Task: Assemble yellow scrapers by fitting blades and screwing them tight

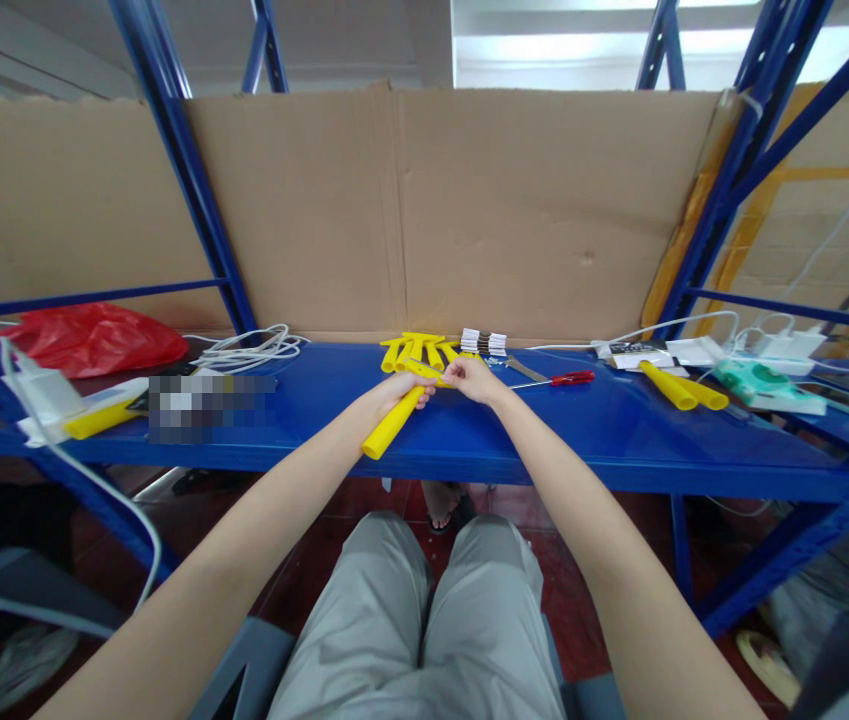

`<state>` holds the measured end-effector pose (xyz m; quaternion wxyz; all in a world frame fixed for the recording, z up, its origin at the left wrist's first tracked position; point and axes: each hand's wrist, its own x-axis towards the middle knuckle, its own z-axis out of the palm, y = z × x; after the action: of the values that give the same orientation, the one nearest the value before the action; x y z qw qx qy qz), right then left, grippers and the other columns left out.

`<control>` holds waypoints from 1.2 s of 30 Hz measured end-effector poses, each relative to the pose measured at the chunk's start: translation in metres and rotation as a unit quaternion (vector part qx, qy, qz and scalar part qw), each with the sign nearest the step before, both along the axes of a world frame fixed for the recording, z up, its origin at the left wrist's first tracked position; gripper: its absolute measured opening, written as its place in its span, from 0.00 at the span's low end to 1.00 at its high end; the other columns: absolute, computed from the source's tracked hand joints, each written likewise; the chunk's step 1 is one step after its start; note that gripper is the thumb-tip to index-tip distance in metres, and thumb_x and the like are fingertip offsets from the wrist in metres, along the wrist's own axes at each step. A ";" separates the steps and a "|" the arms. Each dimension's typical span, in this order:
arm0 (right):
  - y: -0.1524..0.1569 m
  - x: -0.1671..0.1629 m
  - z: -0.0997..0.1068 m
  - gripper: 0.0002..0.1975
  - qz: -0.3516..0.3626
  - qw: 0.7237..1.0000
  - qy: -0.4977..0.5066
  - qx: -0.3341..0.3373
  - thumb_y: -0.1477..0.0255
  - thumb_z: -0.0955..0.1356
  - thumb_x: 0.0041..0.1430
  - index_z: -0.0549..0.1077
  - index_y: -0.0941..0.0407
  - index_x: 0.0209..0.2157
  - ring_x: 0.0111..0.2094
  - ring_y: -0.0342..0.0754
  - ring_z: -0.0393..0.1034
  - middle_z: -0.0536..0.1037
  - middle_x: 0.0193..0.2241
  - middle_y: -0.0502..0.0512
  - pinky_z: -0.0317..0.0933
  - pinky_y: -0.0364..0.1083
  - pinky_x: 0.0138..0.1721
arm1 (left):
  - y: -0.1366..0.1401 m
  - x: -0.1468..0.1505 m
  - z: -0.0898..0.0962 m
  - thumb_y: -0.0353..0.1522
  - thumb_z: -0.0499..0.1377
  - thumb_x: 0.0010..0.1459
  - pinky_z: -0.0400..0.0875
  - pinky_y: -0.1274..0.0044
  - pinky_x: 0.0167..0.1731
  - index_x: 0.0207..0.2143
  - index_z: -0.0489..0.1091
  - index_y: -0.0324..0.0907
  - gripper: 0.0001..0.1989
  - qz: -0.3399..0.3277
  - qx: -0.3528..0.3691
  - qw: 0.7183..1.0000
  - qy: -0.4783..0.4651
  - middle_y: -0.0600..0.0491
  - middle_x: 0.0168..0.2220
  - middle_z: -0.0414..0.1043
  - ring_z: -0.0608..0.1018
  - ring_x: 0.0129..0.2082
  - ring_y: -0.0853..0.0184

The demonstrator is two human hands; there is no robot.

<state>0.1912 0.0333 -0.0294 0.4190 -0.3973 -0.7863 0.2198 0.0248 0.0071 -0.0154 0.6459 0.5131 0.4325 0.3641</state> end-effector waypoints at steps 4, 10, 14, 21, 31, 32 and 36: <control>0.001 -0.001 0.000 0.09 -0.009 1.000 0.000 0.000 0.67 0.70 0.47 0.66 0.55 0.22 0.27 0.44 0.64 0.70 0.22 0.47 0.61 0.46 0.36 | -0.002 0.000 0.001 0.21 0.50 0.59 0.54 0.86 0.12 0.26 0.62 0.39 0.10 0.005 0.009 1.000 -0.008 0.60 0.14 0.59 0.61 0.10 0.79; 0.002 0.003 -0.002 0.12 -0.039 0.998 0.035 -0.022 0.67 0.72 0.45 0.66 0.55 0.29 0.35 0.47 0.68 0.74 0.30 0.51 0.62 0.49 0.42 | -0.005 0.000 0.003 0.21 0.50 0.59 0.55 0.86 0.12 0.28 0.63 0.38 0.09 -0.006 0.016 1.000 0.003 0.61 0.14 0.59 0.61 0.11 0.79; -0.001 0.005 -0.001 0.16 -0.053 0.995 0.056 -0.056 0.68 0.73 0.47 0.69 0.56 0.38 0.47 0.49 0.67 0.74 0.44 0.57 0.58 0.52 0.52 | -0.006 0.001 0.004 0.20 0.50 0.59 0.54 0.86 0.12 0.29 0.64 0.38 0.09 -0.010 0.029 1.000 -0.007 0.60 0.14 0.59 0.61 0.11 0.78; -0.008 0.001 0.006 0.12 -0.005 0.981 0.124 -0.149 0.68 0.71 0.53 0.70 0.55 0.40 0.45 0.46 0.70 0.76 0.45 0.55 0.62 0.49 0.48 | -0.005 -0.002 0.005 0.21 0.50 0.59 0.54 0.85 0.13 0.29 0.63 0.38 0.08 -0.018 0.050 0.997 -0.051 0.60 0.15 0.60 0.61 0.11 0.78; -0.021 0.000 0.010 0.12 0.039 0.971 0.116 -0.204 0.61 0.70 0.55 0.69 0.55 0.29 0.23 0.41 0.66 0.72 0.21 0.49 0.57 0.40 0.23 | -0.002 -0.002 0.003 0.23 0.54 0.58 0.55 0.84 0.13 0.29 0.64 0.37 0.05 -0.005 0.047 0.997 -0.054 0.60 0.16 0.60 0.60 0.11 0.79; -0.019 0.001 0.008 0.13 0.035 0.975 0.103 -0.195 0.60 0.70 0.55 0.69 0.55 0.29 0.23 0.42 0.66 0.72 0.22 0.50 0.57 0.40 0.23 | -0.003 -0.001 0.004 0.23 0.54 0.59 0.55 0.84 0.13 0.29 0.63 0.37 0.06 -0.001 0.044 0.998 -0.050 0.60 0.16 0.60 0.61 0.11 0.79; -0.004 0.005 0.002 0.15 -0.022 0.994 0.057 -0.096 0.57 0.70 0.52 0.69 0.55 0.31 0.29 0.45 0.68 0.75 0.28 0.52 0.61 0.43 0.28 | -0.006 0.000 0.005 0.23 0.54 0.59 0.56 0.84 0.14 0.27 0.62 0.38 0.07 0.012 0.036 0.999 -0.028 0.60 0.15 0.60 0.61 0.12 0.78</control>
<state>0.1961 0.0297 -0.0273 0.4277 -0.4398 -0.7275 0.3072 0.0243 0.0010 -0.0106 0.6344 0.5204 0.4070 0.4014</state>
